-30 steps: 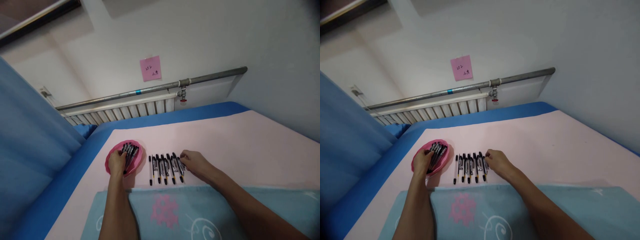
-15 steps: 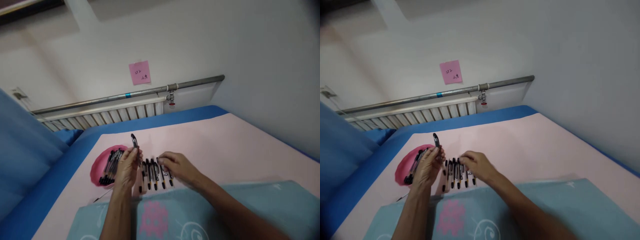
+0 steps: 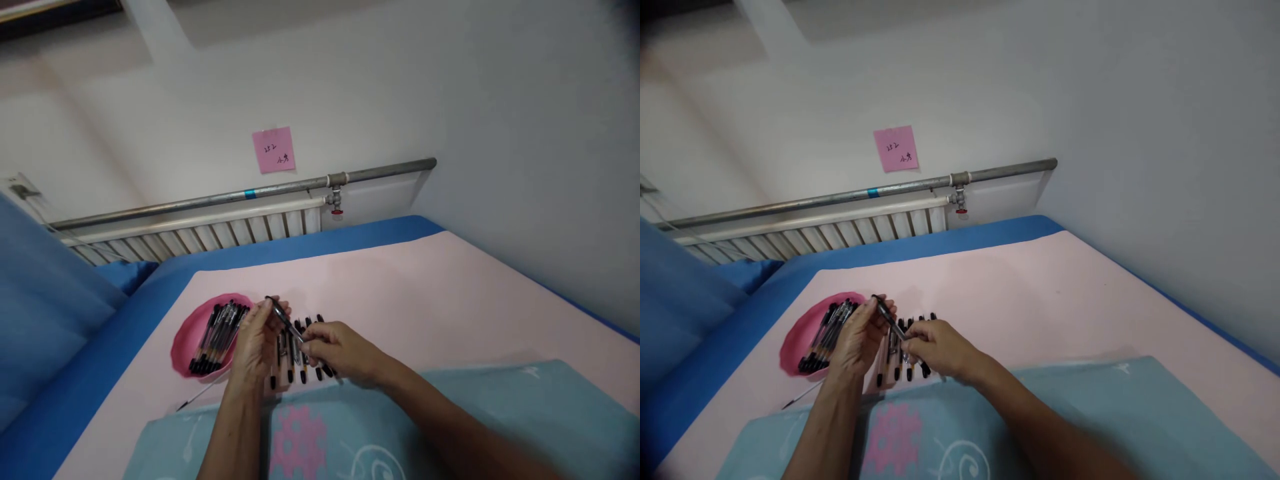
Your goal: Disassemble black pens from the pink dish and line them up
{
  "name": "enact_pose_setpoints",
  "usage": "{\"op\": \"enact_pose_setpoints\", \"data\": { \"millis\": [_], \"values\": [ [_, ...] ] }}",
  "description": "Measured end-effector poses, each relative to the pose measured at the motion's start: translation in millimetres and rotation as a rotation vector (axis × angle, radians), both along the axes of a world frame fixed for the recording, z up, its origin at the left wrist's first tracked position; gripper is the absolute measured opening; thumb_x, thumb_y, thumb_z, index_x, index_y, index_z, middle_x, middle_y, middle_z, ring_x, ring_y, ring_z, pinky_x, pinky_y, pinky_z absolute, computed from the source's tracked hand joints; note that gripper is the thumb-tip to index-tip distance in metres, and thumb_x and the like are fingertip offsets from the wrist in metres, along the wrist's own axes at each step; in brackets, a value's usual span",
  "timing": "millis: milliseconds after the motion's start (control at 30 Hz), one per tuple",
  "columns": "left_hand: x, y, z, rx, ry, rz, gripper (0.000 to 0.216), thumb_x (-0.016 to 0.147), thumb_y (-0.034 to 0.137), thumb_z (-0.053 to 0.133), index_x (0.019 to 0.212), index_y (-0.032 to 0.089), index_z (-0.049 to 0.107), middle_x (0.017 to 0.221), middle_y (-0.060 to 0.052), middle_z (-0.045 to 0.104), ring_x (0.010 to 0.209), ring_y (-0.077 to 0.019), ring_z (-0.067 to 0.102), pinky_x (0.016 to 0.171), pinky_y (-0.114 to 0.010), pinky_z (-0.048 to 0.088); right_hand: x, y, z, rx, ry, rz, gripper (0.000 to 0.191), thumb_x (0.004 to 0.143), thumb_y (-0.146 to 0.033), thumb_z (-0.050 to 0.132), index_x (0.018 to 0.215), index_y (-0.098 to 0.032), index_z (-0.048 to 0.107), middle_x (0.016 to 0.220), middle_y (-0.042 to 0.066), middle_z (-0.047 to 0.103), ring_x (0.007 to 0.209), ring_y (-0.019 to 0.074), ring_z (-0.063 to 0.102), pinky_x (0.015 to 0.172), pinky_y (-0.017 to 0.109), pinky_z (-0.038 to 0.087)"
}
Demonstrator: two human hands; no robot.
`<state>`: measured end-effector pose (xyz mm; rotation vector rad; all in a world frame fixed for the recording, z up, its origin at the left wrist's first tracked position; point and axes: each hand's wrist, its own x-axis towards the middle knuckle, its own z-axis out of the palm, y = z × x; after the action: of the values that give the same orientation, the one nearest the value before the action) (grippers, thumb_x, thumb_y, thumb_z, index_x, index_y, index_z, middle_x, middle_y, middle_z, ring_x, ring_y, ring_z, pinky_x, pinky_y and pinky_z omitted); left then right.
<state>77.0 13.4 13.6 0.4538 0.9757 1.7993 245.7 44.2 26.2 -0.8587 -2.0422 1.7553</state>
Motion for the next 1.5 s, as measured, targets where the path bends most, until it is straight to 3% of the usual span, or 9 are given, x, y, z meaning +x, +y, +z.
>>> {"op": "enact_pose_setpoints", "data": {
  "millis": [200, 367, 533, 733, 933, 1100, 1267, 1433, 1500],
  "values": [
    [-38.8, -6.9, 1.2, -0.01, -0.147, 0.241, 0.002, 0.069, 0.017, 0.058, 0.069, 0.015, 0.059, 0.07, 0.0, 0.063, 0.072, -0.0108, 0.06, 0.072, -0.027, 0.049, 6.6, 1.8, -0.6, -0.064, -0.049, 0.01, 0.016, 0.076, -0.03, 0.048, 0.07, -0.016, 0.055, 0.061, -0.002, 0.054, 0.041, 0.0048, 0.038, 0.035, 0.016, 0.026],
    [-15.0, -8.3, 2.3, 0.028, -0.157, -0.14, 0.006, 0.067, 0.015, 0.061, 0.066, 0.014, 0.055, 0.053, 0.006, 0.044, 0.041, -0.0015, 0.039, 0.037, -0.014, 0.033, 6.4, 4.0, -0.3, -0.086, 0.04, 0.05, 0.016, 0.077, -0.025, 0.046, 0.067, -0.015, 0.054, 0.063, -0.001, 0.056, 0.045, 0.0043, 0.04, 0.038, 0.015, 0.027],
    [9.3, -10.0, -0.5, -0.026, -0.029, -0.352, 0.028, 0.071, 0.028, 0.063, 0.093, 0.013, 0.06, 0.053, 0.008, 0.035, 0.037, 0.0005, 0.023, 0.033, -0.013, 0.019, 5.7, 2.5, -1.7, -0.193, 0.089, 0.096, 0.018, 0.077, -0.026, 0.045, 0.066, -0.015, 0.054, 0.058, -0.002, 0.054, 0.039, 0.0039, 0.034, 0.035, 0.016, 0.025],
    [8.6, -6.9, -5.6, 0.013, 0.009, -0.269, 0.022, 0.066, 0.026, 0.068, 0.08, 0.009, 0.063, 0.049, 0.007, 0.034, 0.04, -0.0008, 0.028, 0.037, -0.015, 0.022, 0.0, 2.5, -4.5, -0.284, 0.107, 0.086, 0.013, 0.075, -0.025, 0.046, 0.068, -0.015, 0.052, 0.058, -0.002, 0.057, 0.038, 0.0035, 0.035, 0.034, 0.016, 0.022],
    [12.0, -3.5, -5.9, 0.011, -0.017, -0.199, 0.022, 0.065, 0.025, 0.069, 0.079, 0.009, 0.063, 0.048, 0.007, 0.036, 0.041, -0.0014, 0.032, 0.039, -0.015, 0.024, -5.0, 4.2, -10.1, -0.18, 0.159, -0.093, 0.013, 0.064, -0.02, 0.063, 0.065, -0.015, 0.051, 0.052, -0.006, 0.049, 0.05, 0.0057, 0.044, 0.047, 0.017, 0.032],
    [13.1, -5.4, -2.7, 0.02, -0.056, -0.203, 0.024, 0.065, 0.025, 0.069, 0.083, 0.009, 0.063, 0.05, 0.007, 0.038, 0.041, -0.0009, 0.031, 0.039, -0.015, 0.024, -4.4, 2.1, -5.5, -0.391, 0.219, 0.07, 0.022, 0.076, -0.034, 0.048, 0.07, -0.014, 0.054, 0.06, 0.001, 0.058, 0.052, 0.0088, 0.051, 0.052, 0.021, 0.037],
    [13.5, -5.2, -2.7, 0.032, -0.056, -0.172, 0.024, 0.065, 0.025, 0.069, 0.082, 0.01, 0.063, 0.051, 0.006, 0.039, 0.042, -0.0013, 0.032, 0.039, -0.014, 0.026, -6.8, 1.2, -7.8, -0.268, 0.254, -0.135, 0.014, 0.063, -0.022, 0.063, 0.066, -0.015, 0.052, 0.054, -0.005, 0.052, 0.05, 0.0059, 0.046, 0.051, 0.018, 0.035],
    [12.8, -4.1, -5.0, 0.025, -0.063, -0.165, 0.024, 0.065, 0.024, 0.069, 0.084, 0.01, 0.064, 0.052, 0.006, 0.039, 0.043, -0.001, 0.032, 0.04, -0.014, 0.026, -7.5, -1.3, -4.0, -0.467, 0.182, -0.038, 0.025, 0.077, -0.038, 0.046, 0.075, -0.014, 0.055, 0.062, 0.001, 0.06, 0.047, 0.0072, 0.049, 0.043, 0.019, 0.032],
    [12.4, -3.7, -5.7, 0.035, -0.056, -0.16, 0.024, 0.066, 0.024, 0.068, 0.084, 0.009, 0.064, 0.051, 0.006, 0.039, 0.043, -0.0012, 0.032, 0.04, -0.014, 0.027, -7.6, -1.2, -3.1, -0.412, 0.18, -0.096, 0.02, 0.074, -0.033, 0.051, 0.068, -0.014, 0.053, 0.057, -0.001, 0.057, 0.044, 0.0059, 0.047, 0.043, 0.018, 0.031]
  ]
}}
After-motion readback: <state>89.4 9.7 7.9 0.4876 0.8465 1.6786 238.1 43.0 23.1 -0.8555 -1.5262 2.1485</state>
